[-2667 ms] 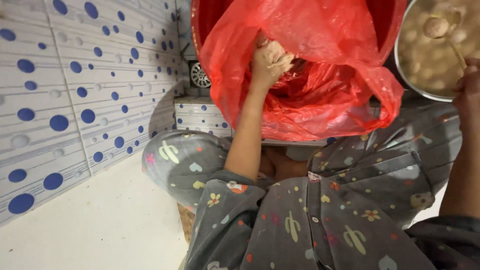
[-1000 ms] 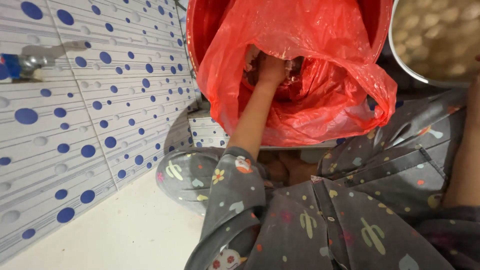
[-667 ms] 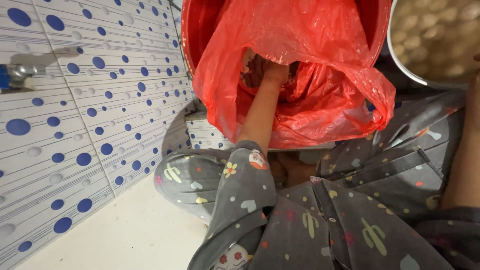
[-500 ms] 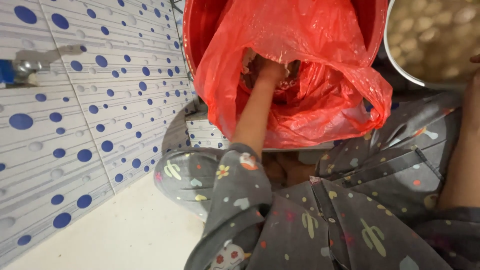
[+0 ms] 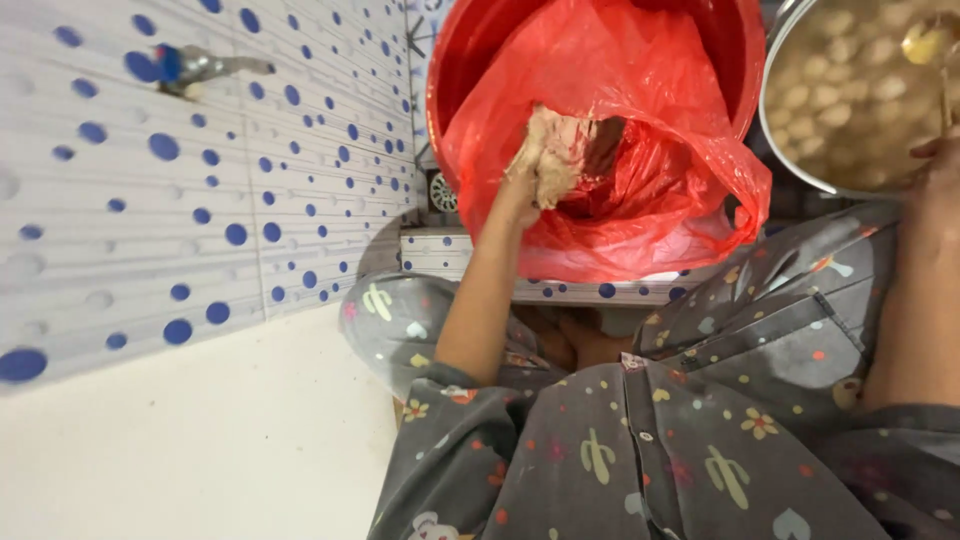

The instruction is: Squeezing dough through the hand and scooping it with a spoon into a pot of liquid to form small balls.

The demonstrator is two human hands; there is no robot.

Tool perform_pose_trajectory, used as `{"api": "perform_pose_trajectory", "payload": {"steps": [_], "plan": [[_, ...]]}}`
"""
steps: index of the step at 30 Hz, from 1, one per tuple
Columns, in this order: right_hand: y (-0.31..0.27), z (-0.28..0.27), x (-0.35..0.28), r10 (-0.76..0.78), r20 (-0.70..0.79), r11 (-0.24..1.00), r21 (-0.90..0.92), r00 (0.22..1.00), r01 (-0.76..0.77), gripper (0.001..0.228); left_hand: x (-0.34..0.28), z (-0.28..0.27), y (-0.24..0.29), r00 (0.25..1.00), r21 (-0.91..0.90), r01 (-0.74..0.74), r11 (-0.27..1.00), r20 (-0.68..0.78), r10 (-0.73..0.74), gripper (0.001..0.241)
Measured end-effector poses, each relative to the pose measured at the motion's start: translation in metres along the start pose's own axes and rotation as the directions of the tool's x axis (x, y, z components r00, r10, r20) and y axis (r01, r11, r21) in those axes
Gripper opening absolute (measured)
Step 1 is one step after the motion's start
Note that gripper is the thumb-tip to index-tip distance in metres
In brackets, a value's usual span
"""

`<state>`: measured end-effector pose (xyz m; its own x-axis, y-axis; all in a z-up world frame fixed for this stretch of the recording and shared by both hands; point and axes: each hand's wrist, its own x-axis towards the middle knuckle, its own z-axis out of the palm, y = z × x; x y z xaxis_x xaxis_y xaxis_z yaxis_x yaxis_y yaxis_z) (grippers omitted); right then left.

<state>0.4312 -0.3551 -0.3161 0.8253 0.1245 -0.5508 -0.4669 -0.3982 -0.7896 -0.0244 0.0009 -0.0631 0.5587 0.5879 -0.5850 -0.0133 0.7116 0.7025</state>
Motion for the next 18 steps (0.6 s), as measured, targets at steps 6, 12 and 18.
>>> {"api": "perform_pose_trajectory", "payload": {"steps": [6, 12, 18], "plan": [[-0.063, -0.002, -0.132, -0.319, 0.036, 0.926, 0.228, 0.947, 0.303, 0.045, -0.043, 0.005, 0.027, 0.949, -0.209, -0.28, 0.937, 0.088, 0.303, 0.038], [-0.057, -0.01, -0.136, -0.323, -0.128, 0.832, 0.434, 0.938, 0.346, 0.022, -0.056, 0.008, 0.046, 0.893, -0.236, -0.43, 0.871, 0.032, 0.45, 0.022], [-0.085, 0.005, -0.208, -0.52, -0.181, 0.798, 0.247, 0.835, 0.55, 0.022, -0.034, -0.002, 0.035, 0.612, -0.394, -0.48, 0.783, 0.489, 0.622, 0.035]]}}
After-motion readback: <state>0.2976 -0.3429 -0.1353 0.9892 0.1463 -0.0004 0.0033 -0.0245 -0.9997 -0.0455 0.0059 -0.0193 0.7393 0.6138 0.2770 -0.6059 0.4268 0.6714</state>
